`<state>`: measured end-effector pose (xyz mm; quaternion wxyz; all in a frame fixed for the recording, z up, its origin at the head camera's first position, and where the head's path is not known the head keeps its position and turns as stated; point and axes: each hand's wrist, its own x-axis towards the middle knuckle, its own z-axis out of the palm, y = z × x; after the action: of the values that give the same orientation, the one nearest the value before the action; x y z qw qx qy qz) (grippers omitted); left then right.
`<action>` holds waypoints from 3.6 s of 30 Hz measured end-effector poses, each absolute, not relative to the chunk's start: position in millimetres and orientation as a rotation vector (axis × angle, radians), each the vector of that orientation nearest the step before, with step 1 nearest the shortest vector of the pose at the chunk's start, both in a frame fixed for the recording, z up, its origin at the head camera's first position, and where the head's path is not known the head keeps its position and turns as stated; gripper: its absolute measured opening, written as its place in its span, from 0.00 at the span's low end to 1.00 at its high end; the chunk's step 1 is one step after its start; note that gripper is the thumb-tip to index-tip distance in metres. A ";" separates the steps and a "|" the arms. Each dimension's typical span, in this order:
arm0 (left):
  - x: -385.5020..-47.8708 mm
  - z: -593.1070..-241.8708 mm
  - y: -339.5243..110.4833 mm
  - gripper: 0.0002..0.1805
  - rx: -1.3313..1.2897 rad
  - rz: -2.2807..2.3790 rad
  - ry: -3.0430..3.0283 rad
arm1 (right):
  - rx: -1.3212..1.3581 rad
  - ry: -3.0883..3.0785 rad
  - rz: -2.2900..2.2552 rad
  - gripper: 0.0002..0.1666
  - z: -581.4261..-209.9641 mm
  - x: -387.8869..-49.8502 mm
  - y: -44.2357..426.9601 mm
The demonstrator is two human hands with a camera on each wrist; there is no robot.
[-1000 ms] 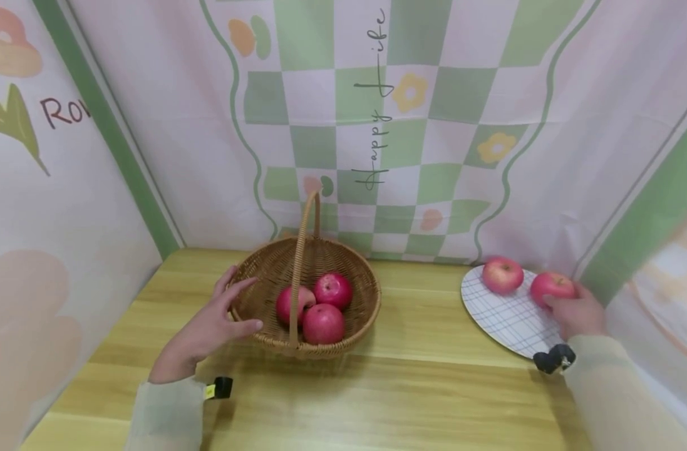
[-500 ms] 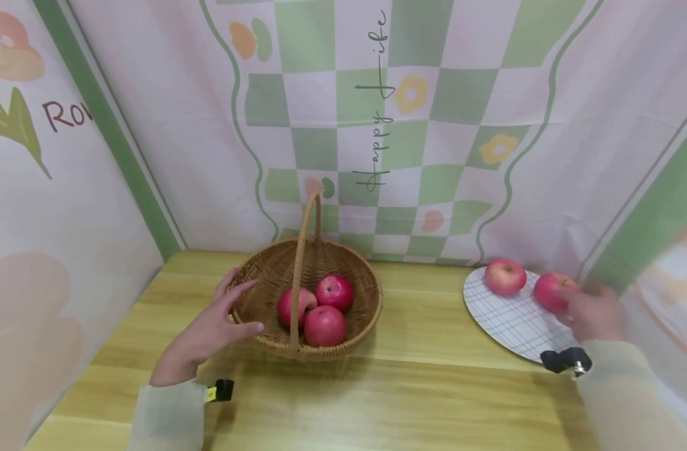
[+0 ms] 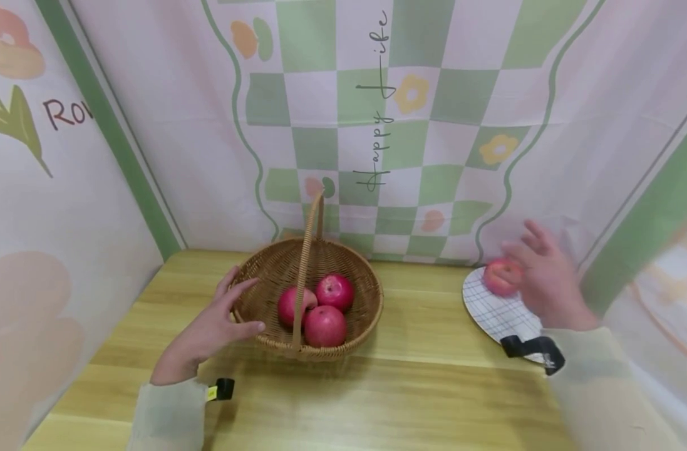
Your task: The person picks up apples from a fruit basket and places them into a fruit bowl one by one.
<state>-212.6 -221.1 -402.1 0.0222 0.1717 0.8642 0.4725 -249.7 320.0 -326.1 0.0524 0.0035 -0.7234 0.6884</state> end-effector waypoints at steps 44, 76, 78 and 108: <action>-207.3 -391.5 -206.2 0.46 0.657 1.388 2.766 | 1.247 -2.878 1.092 0.52 -379.2 -274.2 63.4; -207.2 -395.4 -205.2 0.46 0.640 1.378 2.758 | 1.244 -2.643 0.551 0.35 -424.7 -259.1 48.0; -207.6 -395.5 -205.2 0.46 0.642 1.375 2.763 | 1.261 -2.620 0.546 0.35 -425.6 -258.4 47.9; -206.2 -394.4 -209.5 0.47 0.652 1.340 2.769 | 1.027 -2.625 1.077 0.42 -410.9 -250.6 52.8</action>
<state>-206.2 -209.5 -394.4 -0.0018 0.2074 0.8805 0.4262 -250.6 52.8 -410.9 0.0622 0.3396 -0.8682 0.3563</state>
